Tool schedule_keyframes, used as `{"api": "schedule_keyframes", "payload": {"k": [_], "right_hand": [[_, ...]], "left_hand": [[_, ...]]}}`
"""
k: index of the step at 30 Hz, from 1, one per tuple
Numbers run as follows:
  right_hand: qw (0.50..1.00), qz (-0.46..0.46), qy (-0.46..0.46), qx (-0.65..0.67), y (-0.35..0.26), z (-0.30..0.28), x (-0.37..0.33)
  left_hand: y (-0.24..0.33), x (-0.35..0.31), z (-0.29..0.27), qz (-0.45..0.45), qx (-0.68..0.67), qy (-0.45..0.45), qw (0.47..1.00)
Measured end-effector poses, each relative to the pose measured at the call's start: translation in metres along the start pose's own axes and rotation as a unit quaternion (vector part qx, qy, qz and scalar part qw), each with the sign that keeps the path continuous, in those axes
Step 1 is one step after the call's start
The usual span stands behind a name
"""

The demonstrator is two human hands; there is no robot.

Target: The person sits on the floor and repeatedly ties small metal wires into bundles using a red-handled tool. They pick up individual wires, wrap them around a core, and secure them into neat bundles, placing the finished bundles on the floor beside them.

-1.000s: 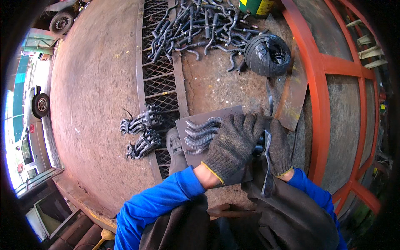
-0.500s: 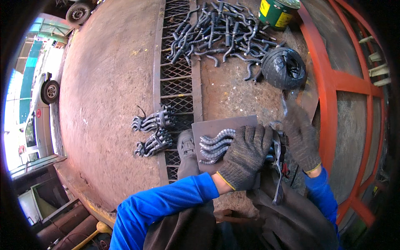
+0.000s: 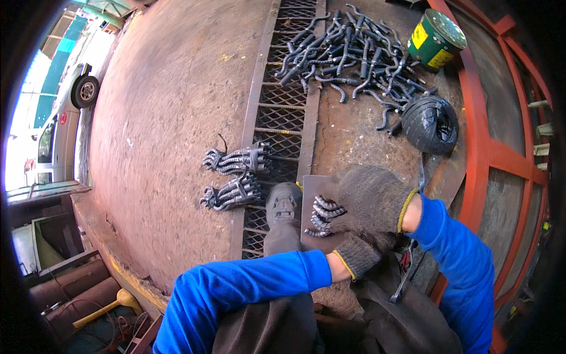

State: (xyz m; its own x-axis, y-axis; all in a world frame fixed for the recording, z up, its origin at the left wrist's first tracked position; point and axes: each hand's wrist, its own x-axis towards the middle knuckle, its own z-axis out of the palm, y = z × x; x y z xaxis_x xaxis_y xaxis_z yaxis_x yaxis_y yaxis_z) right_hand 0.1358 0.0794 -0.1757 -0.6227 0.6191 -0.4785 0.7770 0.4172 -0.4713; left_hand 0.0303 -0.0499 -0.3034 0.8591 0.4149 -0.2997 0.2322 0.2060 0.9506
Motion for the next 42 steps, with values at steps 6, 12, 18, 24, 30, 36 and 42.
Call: {"api": "schedule_keyframes", "payload": {"k": [6, 12, 18, 24, 30, 36, 42], "right_hand": [[0.996, -0.026, 0.056, 0.057, 0.006, 0.012, 0.002], [0.997, -0.003, -0.009, 0.081, 0.007, 0.006, 0.017], [0.999, -0.016, -0.008, 0.040, 0.004, 0.008, 0.017], [0.998, -0.047, 0.019, 0.028, 0.011, 0.016, 0.018], [0.998, -0.051, 0.025, -0.005, 0.006, 0.011, 0.006], [0.996, -0.066, 0.018, 0.056, 0.008, 0.004, 0.016], [0.995, 0.014, 0.077, 0.056, -0.022, -0.010, 0.012]], "left_hand": [[0.010, 0.005, 0.000, 0.012, -0.056, 0.019, 0.998], [0.017, 0.012, 0.001, 0.026, -0.088, 0.037, 0.995], [0.022, 0.015, -0.001, 0.037, -0.115, 0.064, 0.991], [0.024, 0.019, -0.002, -0.003, -0.115, 0.008, 0.993], [0.020, 0.026, 0.001, 0.011, -0.091, 0.014, 0.996], [0.024, 0.027, -0.001, 0.024, -0.103, 0.024, 0.994], [0.019, 0.024, 0.001, 0.022, -0.103, 0.012, 0.994]]}}
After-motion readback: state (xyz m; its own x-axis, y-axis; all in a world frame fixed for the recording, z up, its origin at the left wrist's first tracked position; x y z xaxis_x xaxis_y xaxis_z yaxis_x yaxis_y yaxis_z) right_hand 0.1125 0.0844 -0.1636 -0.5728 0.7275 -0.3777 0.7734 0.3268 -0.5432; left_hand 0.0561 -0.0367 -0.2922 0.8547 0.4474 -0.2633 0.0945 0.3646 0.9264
